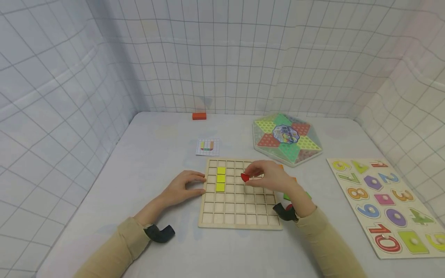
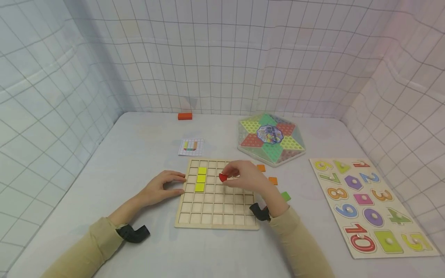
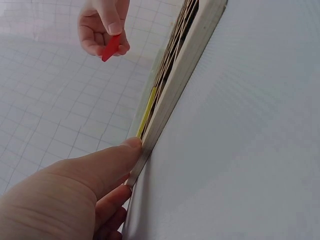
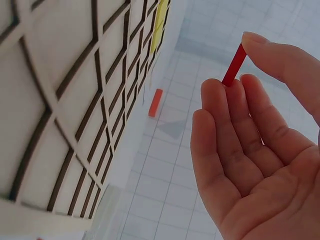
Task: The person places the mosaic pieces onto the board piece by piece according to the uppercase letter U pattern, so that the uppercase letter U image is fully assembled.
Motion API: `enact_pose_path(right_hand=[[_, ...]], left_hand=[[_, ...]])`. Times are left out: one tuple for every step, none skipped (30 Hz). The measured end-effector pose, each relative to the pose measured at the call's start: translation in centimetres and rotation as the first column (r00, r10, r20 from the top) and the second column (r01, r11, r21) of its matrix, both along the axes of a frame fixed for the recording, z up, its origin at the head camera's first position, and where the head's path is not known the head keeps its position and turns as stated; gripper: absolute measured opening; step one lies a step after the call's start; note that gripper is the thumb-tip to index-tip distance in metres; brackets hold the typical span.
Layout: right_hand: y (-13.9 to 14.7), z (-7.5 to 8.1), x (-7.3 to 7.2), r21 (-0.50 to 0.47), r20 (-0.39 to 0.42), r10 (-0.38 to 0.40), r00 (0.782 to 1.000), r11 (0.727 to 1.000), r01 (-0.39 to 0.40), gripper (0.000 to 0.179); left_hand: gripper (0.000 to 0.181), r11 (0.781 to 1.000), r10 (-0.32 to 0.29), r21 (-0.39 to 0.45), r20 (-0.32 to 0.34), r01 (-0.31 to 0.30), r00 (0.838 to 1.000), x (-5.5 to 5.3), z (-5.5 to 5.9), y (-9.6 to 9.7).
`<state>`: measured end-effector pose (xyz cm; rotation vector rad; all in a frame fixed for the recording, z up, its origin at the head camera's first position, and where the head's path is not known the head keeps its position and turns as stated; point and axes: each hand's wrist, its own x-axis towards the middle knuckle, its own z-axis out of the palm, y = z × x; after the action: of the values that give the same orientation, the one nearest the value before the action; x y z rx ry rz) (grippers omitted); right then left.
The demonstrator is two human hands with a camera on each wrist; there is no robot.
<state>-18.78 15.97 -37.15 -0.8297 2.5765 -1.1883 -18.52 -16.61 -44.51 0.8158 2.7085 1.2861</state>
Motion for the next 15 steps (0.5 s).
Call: enact_pose_path(right_hand=[[-0.4,-0.1,-0.1,0.006,0.004,0.017,1.0,1.0,-0.017,0.024],[-0.9,-0.2,-0.1,0.014,0.013,0.03,0.999,0.999,-0.03,0.023],[-1.3,-0.1,-0.1,0.024,0.019,0.038,0.999,0.999,-0.039,0.023],[-1.7,-0.2,-0.1,0.041,0.019,0.046,0.999,0.998,-0.046,0.022],[-2.1,-0.2,-0.2,0.055,0.02,0.057,0.998,0.997,-0.058,0.021],[-2.5,-0.3,-0.2,0.071,0.015,0.064,0.998,0.995,-0.065,0.021],[-2.9,-0.4,-0.3,0.079,0.018,0.073,0.997,0.994,-0.074,0.02],[-3.3,-0.4,-0.3,0.089,0.026,0.078,0.997,0.993,-0.08,0.019],[-3.6,-0.5,-0.3,0.097,0.031,0.083,0.996,0.992,-0.085,0.019],[-3.9,-0.6,-0.4,0.102,0.036,0.088,0.995,0.991,-0.092,0.019],[-4.2,-0.7,-0.4,0.103,0.043,0.095,0.995,0.99,-0.099,0.019],[-4.5,-0.9,-0.4,0.106,0.047,0.098,0.994,0.989,-0.103,0.018],[-4.8,-1.0,-0.4,0.109,0.055,0.1,0.993,0.988,-0.106,0.018],[-5.1,-1.1,-0.5,0.116,0.06,0.1,0.993,0.987,-0.106,0.019],[-5.4,-1.3,-0.5,0.123,0.061,0.102,0.993,0.986,-0.109,0.019]], left_hand=[[0.037,1.0,-0.001,-0.002,-0.002,0.001,1.0,0.0,0.0,0.0],[0.037,1.0,-0.002,-0.003,-0.002,0.002,1.0,0.0,-0.1,0.0],[0.037,1.0,-0.002,-0.001,-0.003,0.002,1.0,0.0,-0.1,0.0],[0.037,1.0,-0.002,-0.002,-0.004,0.002,1.0,0.0,-0.1,0.0],[0.037,1.0,-0.003,-0.002,-0.006,0.003,1.0,0.0,-0.1,0.0],[0.037,1.0,-0.002,-0.003,-0.005,0.002,1.0,0.0,-0.1,0.0],[0.037,1.0,0.0,-0.005,-0.004,0.0,1.0,0.0,-0.1,0.0],[0.036,1.0,0.0,-0.004,-0.006,0.0,1.0,0.0,-0.1,0.0],[0.036,1.0,0.0,-0.004,-0.009,0.0,1.0,0.0,0.0,0.1],[0.036,1.0,0.001,-0.004,-0.012,-0.001,1.0,0.0,0.0,0.1],[0.036,1.0,0.001,-0.003,-0.013,-0.001,1.0,0.1,0.0,0.1],[0.036,1.0,0.002,-0.002,-0.014,-0.002,1.0,0.1,0.0,0.1],[0.036,1.0,0.001,-0.003,-0.019,-0.001,1.0,0.1,0.1,0.1],[0.036,1.0,0.002,-0.003,-0.021,-0.002,1.0,0.1,0.1,0.1],[0.036,1.0,0.004,-0.003,-0.017,-0.004,1.0,0.1,0.1,0.1]])
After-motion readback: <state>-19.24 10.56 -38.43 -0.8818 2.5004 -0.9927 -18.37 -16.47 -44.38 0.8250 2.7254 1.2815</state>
